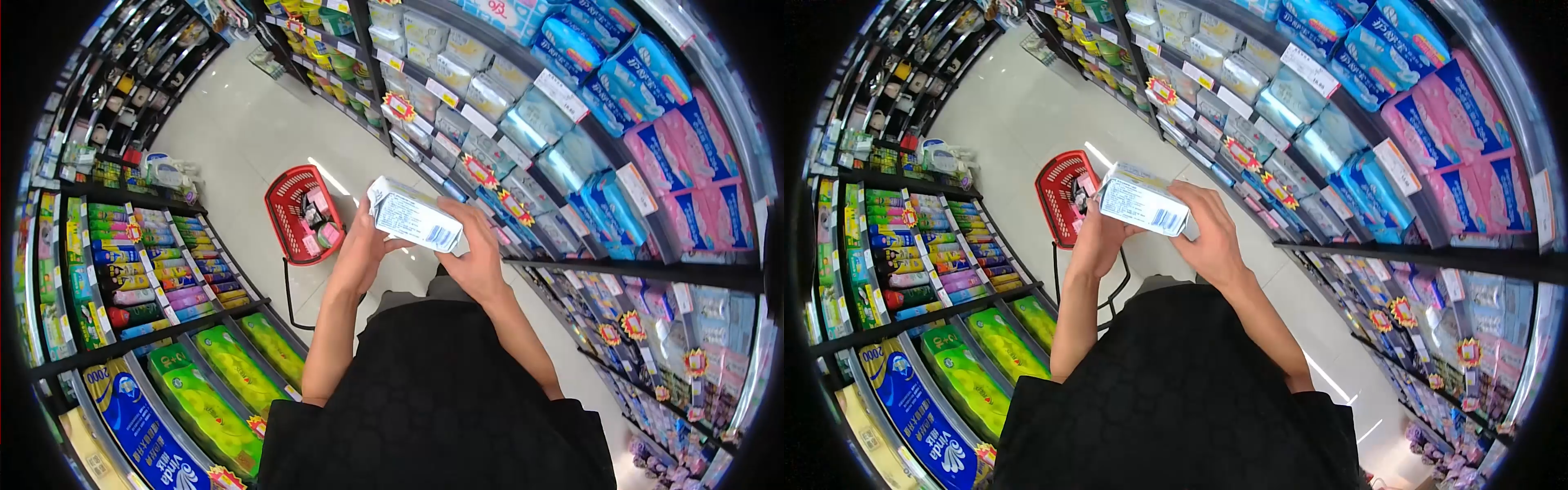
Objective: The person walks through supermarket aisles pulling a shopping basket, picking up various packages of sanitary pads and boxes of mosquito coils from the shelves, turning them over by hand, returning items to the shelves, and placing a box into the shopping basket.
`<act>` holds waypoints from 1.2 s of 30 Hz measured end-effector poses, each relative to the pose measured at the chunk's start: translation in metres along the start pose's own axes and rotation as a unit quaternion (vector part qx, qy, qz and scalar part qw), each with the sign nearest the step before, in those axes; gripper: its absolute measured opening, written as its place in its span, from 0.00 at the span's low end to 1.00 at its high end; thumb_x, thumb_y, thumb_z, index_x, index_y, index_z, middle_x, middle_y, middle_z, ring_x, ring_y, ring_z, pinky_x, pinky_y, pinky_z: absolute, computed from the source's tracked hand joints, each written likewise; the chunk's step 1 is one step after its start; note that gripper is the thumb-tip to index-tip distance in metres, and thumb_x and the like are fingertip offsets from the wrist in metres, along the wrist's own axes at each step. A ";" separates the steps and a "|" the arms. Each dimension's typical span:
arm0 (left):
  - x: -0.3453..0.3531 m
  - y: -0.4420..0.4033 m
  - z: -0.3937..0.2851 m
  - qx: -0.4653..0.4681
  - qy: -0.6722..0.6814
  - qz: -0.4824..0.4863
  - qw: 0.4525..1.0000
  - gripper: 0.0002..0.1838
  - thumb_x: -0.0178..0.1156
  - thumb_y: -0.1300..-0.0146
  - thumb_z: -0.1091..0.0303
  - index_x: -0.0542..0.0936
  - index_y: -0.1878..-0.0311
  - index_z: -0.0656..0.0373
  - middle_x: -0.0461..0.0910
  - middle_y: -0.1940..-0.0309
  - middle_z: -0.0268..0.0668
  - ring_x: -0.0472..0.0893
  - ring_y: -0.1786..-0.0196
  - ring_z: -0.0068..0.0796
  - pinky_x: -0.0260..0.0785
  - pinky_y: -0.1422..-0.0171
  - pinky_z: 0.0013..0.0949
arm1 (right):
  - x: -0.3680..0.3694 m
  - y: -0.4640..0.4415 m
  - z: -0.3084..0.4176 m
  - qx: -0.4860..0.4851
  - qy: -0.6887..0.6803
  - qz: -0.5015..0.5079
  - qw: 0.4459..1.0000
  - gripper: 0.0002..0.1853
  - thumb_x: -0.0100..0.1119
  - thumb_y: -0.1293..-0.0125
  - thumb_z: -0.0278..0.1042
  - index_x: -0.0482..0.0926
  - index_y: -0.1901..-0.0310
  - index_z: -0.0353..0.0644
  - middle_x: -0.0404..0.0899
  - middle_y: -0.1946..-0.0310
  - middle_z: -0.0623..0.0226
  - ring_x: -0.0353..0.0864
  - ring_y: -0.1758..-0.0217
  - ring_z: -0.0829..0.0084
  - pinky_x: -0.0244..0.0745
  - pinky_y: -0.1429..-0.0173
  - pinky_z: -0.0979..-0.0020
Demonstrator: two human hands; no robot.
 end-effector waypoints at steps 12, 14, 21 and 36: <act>0.047 -0.048 -0.012 0.011 0.075 -0.033 0.997 0.40 0.55 0.43 0.78 0.46 0.30 0.65 0.67 0.41 0.48 0.70 0.39 0.36 0.64 0.37 0.37 | -0.041 -0.028 -0.060 0.111 -0.100 0.043 0.988 0.37 0.55 0.50 0.14 0.61 0.35 0.43 0.60 0.37 0.52 0.68 0.40 0.55 0.68 0.42 0.64; 0.050 -0.053 -0.019 0.026 0.063 -0.017 0.998 0.38 0.58 0.45 0.78 0.51 0.33 0.67 0.68 0.43 0.46 0.71 0.40 0.34 0.64 0.37 0.36 | -0.038 -0.024 -0.083 0.149 -0.215 0.035 0.965 0.35 0.54 0.42 0.18 0.53 0.32 0.39 0.63 0.39 0.52 0.70 0.42 0.62 0.70 0.46 0.67; 0.041 -0.079 -0.014 0.025 -0.060 -0.022 0.998 0.34 0.63 0.46 0.76 0.59 0.36 0.65 0.73 0.48 0.41 0.72 0.44 0.29 0.65 0.40 0.33 | -0.013 -0.042 -0.095 0.311 -0.380 0.091 0.866 0.25 0.61 0.40 0.29 0.65 0.42 0.34 0.74 0.53 0.62 0.74 0.52 0.74 0.73 0.59 0.75; 0.033 -0.195 -0.076 0.197 -0.284 0.149 0.926 0.28 0.53 0.45 0.88 0.71 0.39 0.60 0.68 0.39 0.44 0.69 0.38 0.31 0.64 0.37 0.31 | -0.012 -0.101 -0.071 -0.006 0.280 -0.236 0.931 0.25 0.61 0.57 0.15 0.81 0.54 0.50 0.71 0.53 0.60 0.70 0.52 0.58 0.69 0.52 0.66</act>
Point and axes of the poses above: each hand's wrist, its own y-axis away from the middle knuckle, its own x-axis out of the palm, z = x × y, the point moved 7 cm from there along -y, towards the middle knuckle
